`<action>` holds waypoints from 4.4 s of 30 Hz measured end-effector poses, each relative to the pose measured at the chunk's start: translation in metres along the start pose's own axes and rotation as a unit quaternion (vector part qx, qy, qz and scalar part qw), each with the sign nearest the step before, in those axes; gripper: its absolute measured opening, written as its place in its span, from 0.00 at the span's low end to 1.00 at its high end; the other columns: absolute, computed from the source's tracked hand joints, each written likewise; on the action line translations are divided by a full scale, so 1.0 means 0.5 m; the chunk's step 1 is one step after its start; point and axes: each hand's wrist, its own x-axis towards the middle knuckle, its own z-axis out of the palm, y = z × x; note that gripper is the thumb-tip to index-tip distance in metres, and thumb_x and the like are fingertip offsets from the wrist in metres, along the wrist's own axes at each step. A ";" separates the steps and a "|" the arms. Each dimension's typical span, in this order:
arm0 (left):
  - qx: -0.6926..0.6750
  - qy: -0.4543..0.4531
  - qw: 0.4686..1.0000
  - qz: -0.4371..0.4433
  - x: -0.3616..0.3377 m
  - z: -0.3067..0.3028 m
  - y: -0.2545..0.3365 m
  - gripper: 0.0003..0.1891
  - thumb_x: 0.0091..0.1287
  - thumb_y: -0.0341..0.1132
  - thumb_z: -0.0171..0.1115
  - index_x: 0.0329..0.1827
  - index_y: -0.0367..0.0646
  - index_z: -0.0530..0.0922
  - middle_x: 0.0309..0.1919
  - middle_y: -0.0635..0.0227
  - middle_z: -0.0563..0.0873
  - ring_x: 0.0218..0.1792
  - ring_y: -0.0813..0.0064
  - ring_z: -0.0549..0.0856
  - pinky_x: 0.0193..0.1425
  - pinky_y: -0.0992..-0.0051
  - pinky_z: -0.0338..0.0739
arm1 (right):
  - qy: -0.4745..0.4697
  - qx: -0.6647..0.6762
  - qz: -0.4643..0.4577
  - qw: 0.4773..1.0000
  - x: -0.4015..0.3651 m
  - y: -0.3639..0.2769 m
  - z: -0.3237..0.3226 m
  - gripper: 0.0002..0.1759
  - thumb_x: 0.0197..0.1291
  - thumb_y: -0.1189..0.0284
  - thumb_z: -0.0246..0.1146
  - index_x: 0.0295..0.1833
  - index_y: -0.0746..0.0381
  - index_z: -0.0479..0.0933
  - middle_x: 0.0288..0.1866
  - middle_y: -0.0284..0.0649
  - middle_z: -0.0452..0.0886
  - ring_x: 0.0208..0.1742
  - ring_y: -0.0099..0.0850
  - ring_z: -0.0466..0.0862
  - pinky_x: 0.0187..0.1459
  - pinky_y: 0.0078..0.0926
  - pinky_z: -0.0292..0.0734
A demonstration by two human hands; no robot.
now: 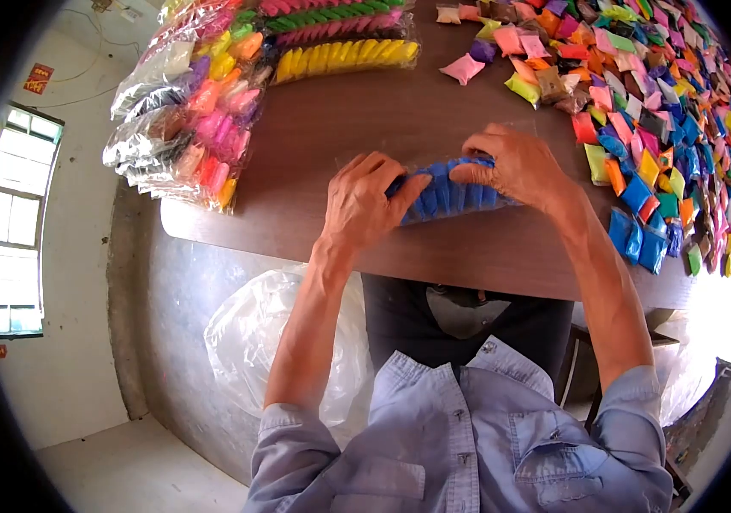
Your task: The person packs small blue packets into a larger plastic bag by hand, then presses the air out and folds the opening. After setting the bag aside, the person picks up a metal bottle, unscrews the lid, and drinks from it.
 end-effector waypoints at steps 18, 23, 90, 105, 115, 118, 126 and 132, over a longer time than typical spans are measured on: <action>0.045 0.014 0.996 -0.072 0.055 0.038 -0.065 0.20 0.70 0.43 0.74 0.54 0.35 0.89 0.47 0.49 0.93 0.45 0.46 0.91 0.54 0.54 0.84 | -0.008 -0.002 -0.031 0.999 0.117 0.059 0.029 0.36 0.61 0.34 0.72 0.51 0.57 0.94 0.45 0.48 0.93 0.51 0.51 0.92 0.58 0.49 0.85; -0.023 -0.019 0.997 -0.072 0.066 0.028 -0.064 0.13 0.71 0.41 0.75 0.41 0.37 0.91 0.35 0.52 0.90 0.35 0.48 0.89 0.42 0.55 0.83 | -0.059 0.045 -0.019 0.997 0.126 0.058 0.027 0.30 0.66 0.40 0.72 0.47 0.58 0.94 0.41 0.48 0.92 0.48 0.50 0.91 0.53 0.47 0.85; -0.193 0.168 0.943 -0.215 -0.168 -0.065 -0.168 0.16 0.68 0.27 0.78 0.57 0.34 0.87 0.45 0.57 0.94 0.44 0.67 0.93 0.52 0.72 0.89 | 0.176 -0.091 -0.085 0.977 0.464 -0.069 0.012 0.36 0.62 0.47 0.80 0.66 0.62 0.86 0.60 0.49 0.89 0.61 0.48 0.89 0.62 0.42 0.82; -0.193 0.168 0.940 -0.224 -0.160 -0.067 -0.164 0.15 0.67 0.24 0.76 0.56 0.34 0.88 0.45 0.57 0.94 0.44 0.70 0.94 0.50 0.74 0.88 | 0.301 -0.139 -0.169 0.928 0.566 -0.037 0.121 0.27 0.63 0.47 0.78 0.60 0.52 0.89 0.57 0.39 0.89 0.57 0.46 0.89 0.57 0.49 0.84; -0.182 0.171 0.942 -0.227 -0.165 -0.062 -0.168 0.14 0.68 0.25 0.76 0.56 0.33 0.88 0.46 0.57 0.95 0.42 0.72 0.94 0.49 0.75 0.88 | 0.276 -0.141 -0.128 0.942 0.564 -0.047 0.130 0.28 0.64 0.47 0.77 0.60 0.56 0.87 0.61 0.40 0.85 0.62 0.49 0.86 0.62 0.52 0.80; -0.183 0.171 0.941 -0.227 -0.165 -0.060 -0.168 0.13 0.69 0.25 0.76 0.55 0.32 0.88 0.46 0.57 0.95 0.42 0.73 0.94 0.49 0.76 0.88 | 0.278 -0.146 -0.128 0.941 0.562 -0.051 0.127 0.28 0.64 0.48 0.77 0.61 0.56 0.87 0.61 0.41 0.85 0.63 0.49 0.85 0.64 0.51 0.78; -0.172 0.181 0.942 -0.225 -0.171 -0.053 -0.170 0.13 0.67 0.27 0.79 0.53 0.37 0.89 0.44 0.58 0.95 0.39 0.67 0.94 0.45 0.72 0.89 | 0.355 -0.167 -0.175 0.903 0.505 -0.080 0.131 0.27 0.58 0.54 0.81 0.60 0.54 0.87 0.58 0.38 0.85 0.61 0.45 0.85 0.66 0.49 0.75; -0.180 0.181 0.938 -0.236 -0.168 -0.052 -0.167 0.13 0.67 0.26 0.79 0.54 0.38 0.89 0.44 0.58 0.94 0.40 0.67 0.94 0.46 0.72 0.90 | 0.366 -0.176 -0.201 0.891 0.492 -0.064 0.143 0.21 0.56 0.69 0.78 0.57 0.53 0.87 0.54 0.34 0.86 0.59 0.40 0.86 0.62 0.48 0.76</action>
